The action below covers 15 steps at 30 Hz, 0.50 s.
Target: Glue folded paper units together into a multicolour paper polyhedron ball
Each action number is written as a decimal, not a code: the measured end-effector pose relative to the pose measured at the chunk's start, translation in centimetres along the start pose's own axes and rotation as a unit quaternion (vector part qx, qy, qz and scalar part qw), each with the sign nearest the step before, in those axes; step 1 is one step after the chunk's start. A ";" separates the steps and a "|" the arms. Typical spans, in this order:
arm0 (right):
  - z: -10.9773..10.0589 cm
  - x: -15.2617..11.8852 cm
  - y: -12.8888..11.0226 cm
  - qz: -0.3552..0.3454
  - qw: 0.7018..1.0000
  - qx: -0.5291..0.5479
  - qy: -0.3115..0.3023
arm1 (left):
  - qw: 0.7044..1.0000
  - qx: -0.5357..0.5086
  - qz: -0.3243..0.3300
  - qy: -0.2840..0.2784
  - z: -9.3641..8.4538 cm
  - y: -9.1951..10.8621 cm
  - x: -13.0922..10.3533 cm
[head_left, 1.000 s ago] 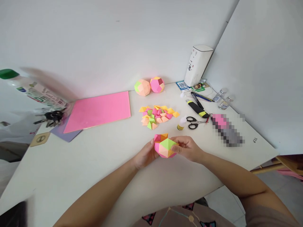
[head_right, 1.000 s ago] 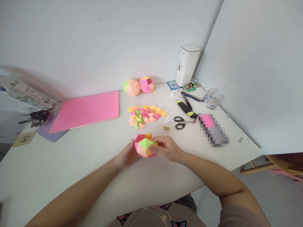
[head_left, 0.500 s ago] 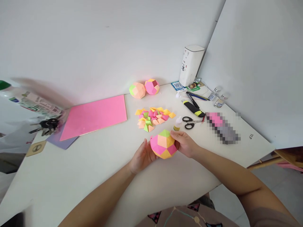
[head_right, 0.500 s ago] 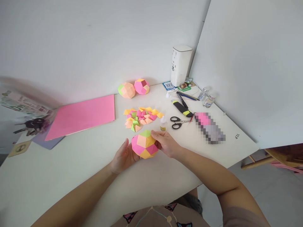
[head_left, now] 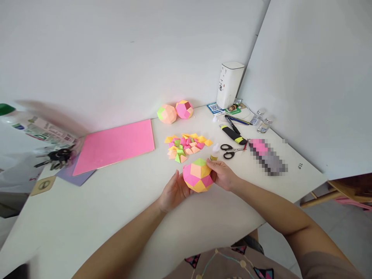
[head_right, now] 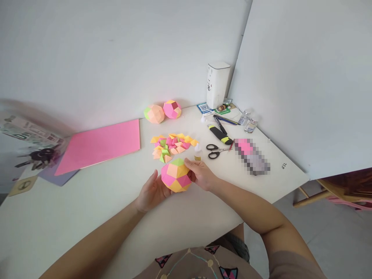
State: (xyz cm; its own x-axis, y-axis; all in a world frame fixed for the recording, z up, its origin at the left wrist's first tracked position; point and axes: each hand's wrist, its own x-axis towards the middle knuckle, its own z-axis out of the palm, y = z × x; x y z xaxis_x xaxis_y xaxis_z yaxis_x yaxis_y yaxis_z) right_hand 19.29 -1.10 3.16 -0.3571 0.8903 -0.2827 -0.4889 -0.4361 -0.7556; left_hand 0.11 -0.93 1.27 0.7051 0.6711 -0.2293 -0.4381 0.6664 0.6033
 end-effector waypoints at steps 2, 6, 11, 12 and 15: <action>0.1 -0.1 -0.1 -0.004 1.000 -0.003 -0.001 | 1.000 0.003 0.005 -0.012 0.0 0.0 0.1; 0.2 -0.3 -0.2 -0.008 1.000 -0.016 -0.007 | 0.999 0.020 0.015 -0.024 0.2 0.0 0.1; 0.3 -0.3 -0.2 -0.007 0.999 -0.029 -0.027 | 0.999 0.027 0.012 -0.016 0.4 0.0 0.2; 0.2 -0.2 -0.2 -0.009 0.999 -0.031 -0.031 | 1.000 0.024 0.011 -0.014 0.3 -0.1 0.3; 0.0 -0.1 -0.3 -0.020 0.998 -0.044 -0.031 | 1.000 0.015 0.003 -0.011 -0.2 -0.1 0.3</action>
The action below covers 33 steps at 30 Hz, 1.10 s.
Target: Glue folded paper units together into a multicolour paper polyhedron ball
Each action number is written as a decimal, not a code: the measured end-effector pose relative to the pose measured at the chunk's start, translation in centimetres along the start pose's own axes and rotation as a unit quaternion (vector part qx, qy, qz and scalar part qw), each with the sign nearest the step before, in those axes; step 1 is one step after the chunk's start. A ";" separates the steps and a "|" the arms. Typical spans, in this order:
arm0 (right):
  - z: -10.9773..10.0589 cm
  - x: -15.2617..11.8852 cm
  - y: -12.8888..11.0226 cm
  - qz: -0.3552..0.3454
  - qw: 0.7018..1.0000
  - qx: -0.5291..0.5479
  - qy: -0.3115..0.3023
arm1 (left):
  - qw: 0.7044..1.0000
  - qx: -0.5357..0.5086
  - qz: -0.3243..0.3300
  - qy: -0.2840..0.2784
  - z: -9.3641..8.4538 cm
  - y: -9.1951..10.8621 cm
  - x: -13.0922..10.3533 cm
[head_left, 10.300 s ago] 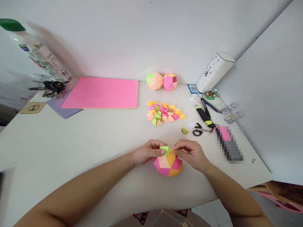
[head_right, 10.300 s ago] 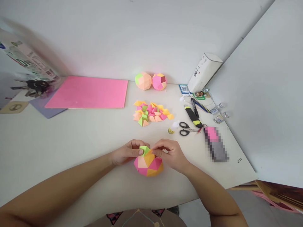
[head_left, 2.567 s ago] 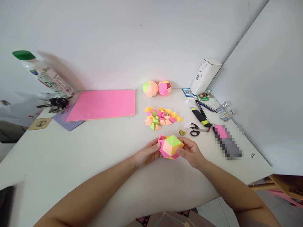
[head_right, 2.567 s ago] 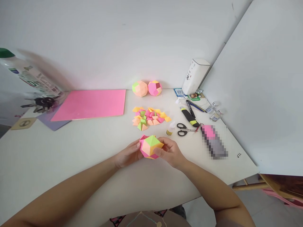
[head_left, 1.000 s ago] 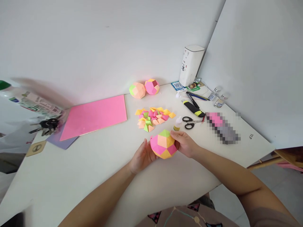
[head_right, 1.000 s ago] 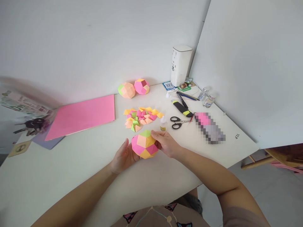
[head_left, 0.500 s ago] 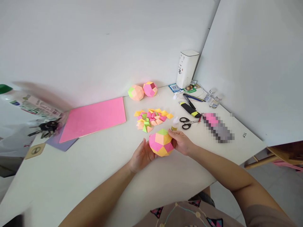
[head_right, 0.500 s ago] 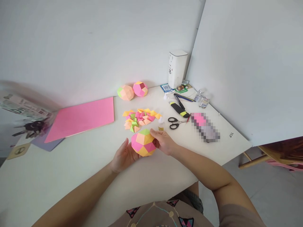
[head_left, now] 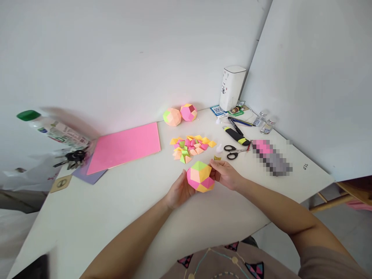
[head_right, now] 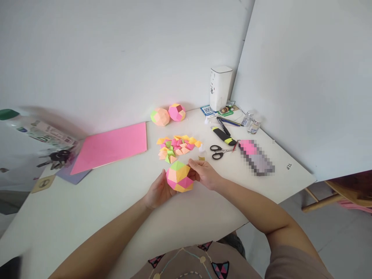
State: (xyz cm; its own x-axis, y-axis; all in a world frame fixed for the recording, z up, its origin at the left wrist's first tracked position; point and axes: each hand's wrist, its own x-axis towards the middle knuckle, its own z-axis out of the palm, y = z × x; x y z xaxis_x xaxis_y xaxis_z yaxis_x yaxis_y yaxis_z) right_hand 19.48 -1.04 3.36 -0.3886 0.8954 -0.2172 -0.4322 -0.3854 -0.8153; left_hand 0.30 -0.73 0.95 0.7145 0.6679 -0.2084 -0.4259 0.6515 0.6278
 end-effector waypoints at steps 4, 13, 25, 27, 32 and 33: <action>-0.3 0.2 -0.2 -0.015 0.999 -0.016 0.033 | 0.999 0.010 -0.023 0.021 -0.5 0.0 0.0; -0.1 -0.1 -0.3 -0.129 0.982 -0.125 0.063 | 1.000 -0.018 -0.018 0.005 -0.3 0.2 0.2; 0.2 -0.1 0.1 -0.159 0.944 -0.283 0.052 | 0.999 -0.046 0.010 0.021 0.3 0.4 0.2; -0.1 0.2 0.2 -0.102 0.978 -0.170 0.065 | 0.999 -0.047 0.001 0.018 0.3 0.4 0.3; -0.4 0.9 0.4 -0.061 0.995 -0.038 0.071 | 0.999 -0.045 -0.001 0.005 0.3 0.3 0.4; -0.3 1.0 0.3 -0.056 0.996 -0.020 0.069 | 0.999 -0.047 0.000 0.003 0.3 0.3 0.4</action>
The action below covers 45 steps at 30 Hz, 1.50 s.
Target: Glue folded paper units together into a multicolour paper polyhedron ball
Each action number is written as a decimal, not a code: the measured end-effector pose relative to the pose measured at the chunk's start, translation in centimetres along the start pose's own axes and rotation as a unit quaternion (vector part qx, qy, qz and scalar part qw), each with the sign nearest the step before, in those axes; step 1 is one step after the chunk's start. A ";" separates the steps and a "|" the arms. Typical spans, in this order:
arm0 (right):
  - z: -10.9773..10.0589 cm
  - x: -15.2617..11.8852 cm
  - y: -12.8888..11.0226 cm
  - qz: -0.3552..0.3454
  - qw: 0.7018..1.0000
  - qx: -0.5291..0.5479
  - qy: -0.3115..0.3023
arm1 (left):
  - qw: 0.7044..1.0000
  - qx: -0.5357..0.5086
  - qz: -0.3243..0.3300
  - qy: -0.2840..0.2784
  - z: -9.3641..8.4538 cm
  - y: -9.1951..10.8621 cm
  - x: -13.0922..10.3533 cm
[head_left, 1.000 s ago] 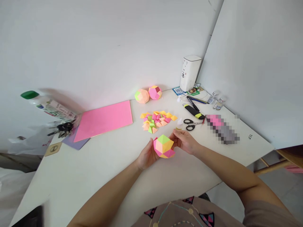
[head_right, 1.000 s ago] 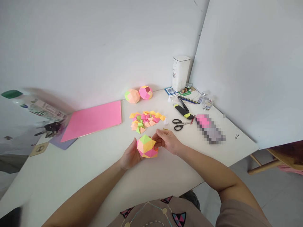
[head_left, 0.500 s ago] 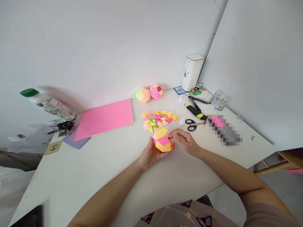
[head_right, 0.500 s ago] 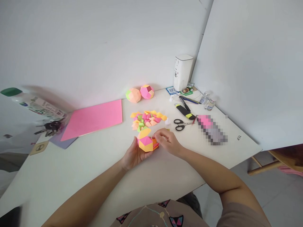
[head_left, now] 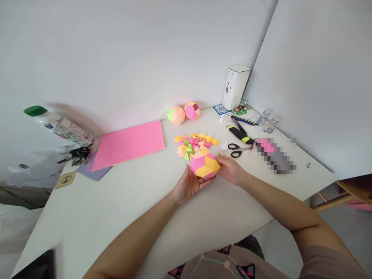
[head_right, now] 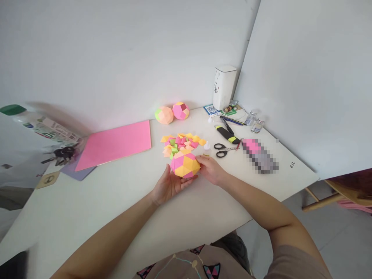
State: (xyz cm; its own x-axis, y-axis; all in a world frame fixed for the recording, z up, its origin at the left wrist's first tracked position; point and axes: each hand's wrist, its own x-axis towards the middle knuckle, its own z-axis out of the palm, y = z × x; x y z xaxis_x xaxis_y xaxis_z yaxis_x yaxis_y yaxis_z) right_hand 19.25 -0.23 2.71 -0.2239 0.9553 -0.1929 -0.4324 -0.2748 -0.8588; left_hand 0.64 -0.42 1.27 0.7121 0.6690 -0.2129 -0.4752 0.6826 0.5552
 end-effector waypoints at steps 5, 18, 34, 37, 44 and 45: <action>0.4 -0.1 -0.3 0.054 0.993 0.108 0.005 | 1.000 -0.004 -0.005 0.005 -0.1 -0.2 0.1; 1.3 -0.9 -1.3 0.053 0.997 0.053 -0.026 | 0.999 -0.004 -0.031 -0.017 -0.4 -0.3 0.3; 0.3 -1.2 -0.5 0.012 1.000 0.015 -0.017 | 0.998 -0.026 -0.052 -0.033 -0.3 0.1 0.6; 0.4 -1.2 -0.8 0.035 0.999 0.036 -0.002 | 0.998 -0.028 -0.049 -0.028 -0.4 0.1 0.4; 0.4 -0.9 -1.3 0.078 0.994 0.071 0.002 | 0.998 -0.028 -0.050 -0.027 -0.3 0.0 0.4; 0.4 -1.0 -1.3 0.078 0.995 0.070 0.000 | 0.998 -0.028 -0.050 -0.025 -0.3 0.0 0.4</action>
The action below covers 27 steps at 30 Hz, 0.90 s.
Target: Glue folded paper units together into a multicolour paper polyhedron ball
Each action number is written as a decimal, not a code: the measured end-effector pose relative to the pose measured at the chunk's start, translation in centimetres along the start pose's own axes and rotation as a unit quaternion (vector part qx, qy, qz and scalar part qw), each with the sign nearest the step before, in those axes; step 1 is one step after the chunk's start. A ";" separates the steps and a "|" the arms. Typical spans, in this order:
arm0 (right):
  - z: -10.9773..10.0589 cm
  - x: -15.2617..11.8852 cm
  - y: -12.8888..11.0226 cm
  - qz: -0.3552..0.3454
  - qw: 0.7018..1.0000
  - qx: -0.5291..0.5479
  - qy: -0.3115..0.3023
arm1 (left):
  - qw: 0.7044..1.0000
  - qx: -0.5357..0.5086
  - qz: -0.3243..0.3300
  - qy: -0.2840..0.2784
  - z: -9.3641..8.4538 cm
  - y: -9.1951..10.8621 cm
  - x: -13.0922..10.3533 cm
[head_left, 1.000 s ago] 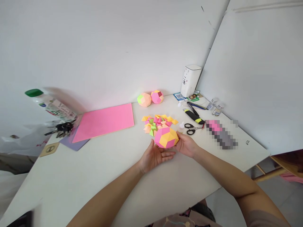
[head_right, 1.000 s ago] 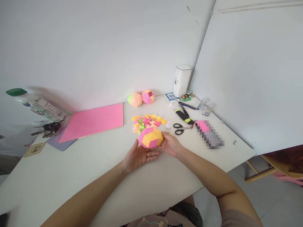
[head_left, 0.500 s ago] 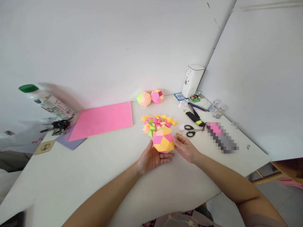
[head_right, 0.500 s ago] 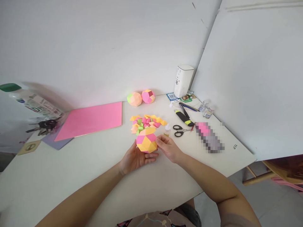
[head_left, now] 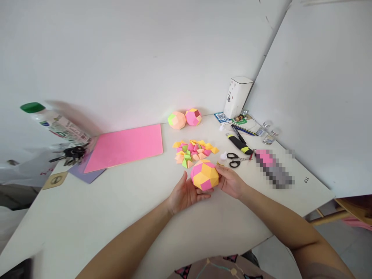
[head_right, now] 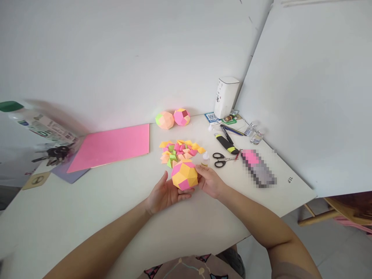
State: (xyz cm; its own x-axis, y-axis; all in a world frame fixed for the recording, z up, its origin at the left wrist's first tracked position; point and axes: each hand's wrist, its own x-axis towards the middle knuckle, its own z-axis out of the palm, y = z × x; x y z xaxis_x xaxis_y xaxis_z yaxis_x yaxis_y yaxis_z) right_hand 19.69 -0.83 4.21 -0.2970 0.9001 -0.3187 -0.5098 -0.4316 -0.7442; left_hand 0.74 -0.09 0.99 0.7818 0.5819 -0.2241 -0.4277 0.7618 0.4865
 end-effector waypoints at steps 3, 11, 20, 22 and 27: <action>-0.1 -0.1 -0.1 -0.008 1.000 -0.011 -0.005 | 1.000 -0.002 -0.001 0.006 -0.1 0.0 0.0; -0.5 -0.1 0.0 0.010 1.000 -0.022 -0.001 | 1.000 0.000 0.004 0.008 -0.1 -0.1 0.0; -0.9 -0.4 -0.5 0.012 0.985 -0.170 -0.037 | 0.997 0.049 0.067 -0.002 0.4 -0.1 -0.6; -1.0 -0.6 -1.0 -0.035 0.960 -0.265 -0.077 | 0.988 0.108 0.109 0.020 0.3 -0.2 -0.8; -0.9 -1.0 -1.8 -0.289 0.762 -0.541 -0.207 | 0.949 0.240 0.195 0.067 -0.6 -0.6 -0.9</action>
State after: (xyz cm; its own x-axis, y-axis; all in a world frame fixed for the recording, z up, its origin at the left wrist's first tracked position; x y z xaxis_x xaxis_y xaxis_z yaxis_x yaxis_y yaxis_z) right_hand 21.61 -0.92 5.37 -0.6180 0.7301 0.2917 0.2458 0.5319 -0.8104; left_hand -0.02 -0.91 0.41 0.5283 0.8483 -0.0368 -0.3919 0.2821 0.8757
